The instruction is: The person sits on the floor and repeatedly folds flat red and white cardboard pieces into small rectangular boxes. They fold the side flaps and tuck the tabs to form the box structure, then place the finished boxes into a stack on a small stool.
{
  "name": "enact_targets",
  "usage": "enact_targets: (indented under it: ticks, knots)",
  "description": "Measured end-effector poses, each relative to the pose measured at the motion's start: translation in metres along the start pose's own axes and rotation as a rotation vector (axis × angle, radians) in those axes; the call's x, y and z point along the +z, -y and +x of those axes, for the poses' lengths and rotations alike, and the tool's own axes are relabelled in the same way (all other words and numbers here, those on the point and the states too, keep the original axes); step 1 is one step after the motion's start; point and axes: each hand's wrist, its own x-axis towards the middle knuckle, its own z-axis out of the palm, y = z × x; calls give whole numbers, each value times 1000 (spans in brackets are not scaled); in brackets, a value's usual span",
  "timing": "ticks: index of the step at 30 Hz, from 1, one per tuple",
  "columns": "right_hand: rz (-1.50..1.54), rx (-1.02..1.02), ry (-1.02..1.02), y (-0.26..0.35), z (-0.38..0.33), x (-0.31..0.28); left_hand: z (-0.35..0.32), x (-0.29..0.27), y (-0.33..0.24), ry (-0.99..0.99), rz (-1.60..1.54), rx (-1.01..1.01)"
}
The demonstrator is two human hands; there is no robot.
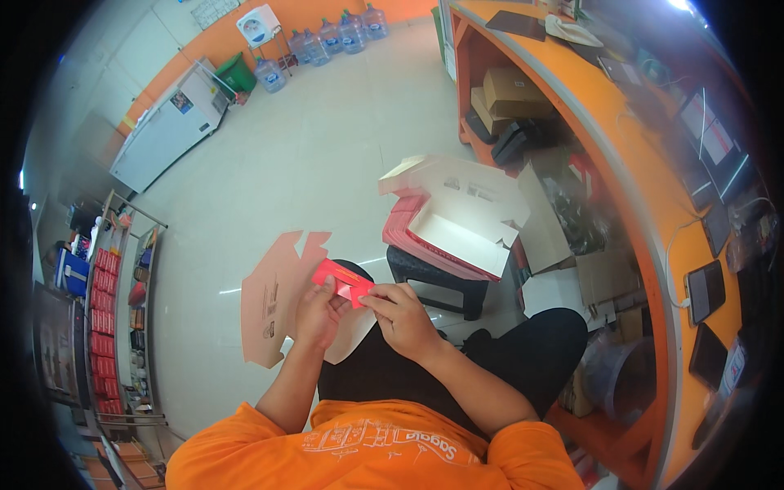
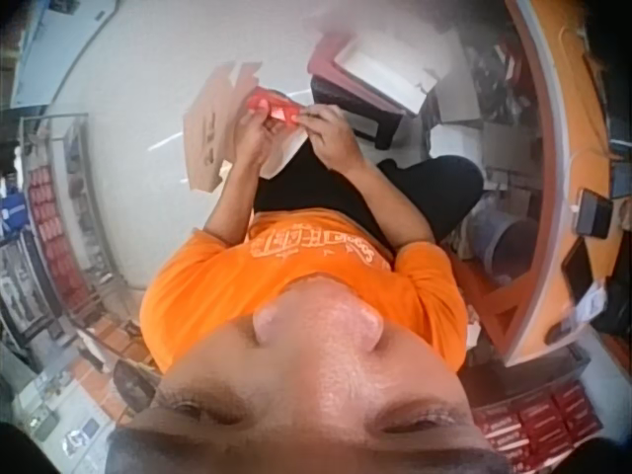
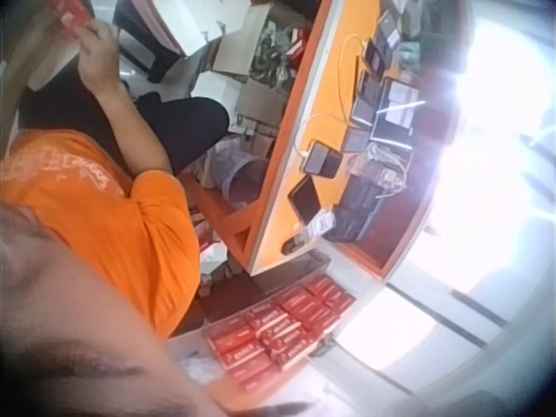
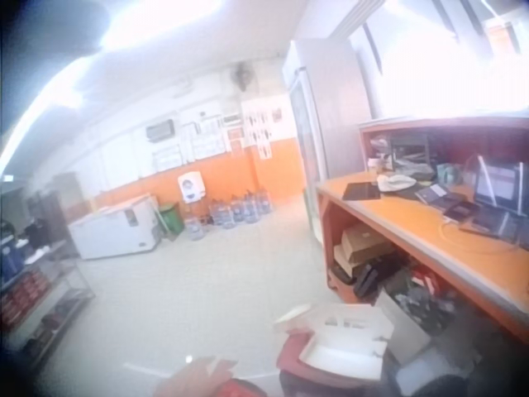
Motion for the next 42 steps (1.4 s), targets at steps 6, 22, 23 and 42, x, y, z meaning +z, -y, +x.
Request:
enact_targets:
  ticks: [6,22,23,42]
  knots:
    - [-66,-96,38,-2,-3,-2,-5,9,10,-23,-19,12]
    - [272,381,156,-5,2,-21,-13,16,21,114,686,188]
    - [419,576,137,-6,7,-25,-16,14,10,202,725,155]
    - [924,227,463,-6,12,-47,-62,46,-105,852,1230,-135]
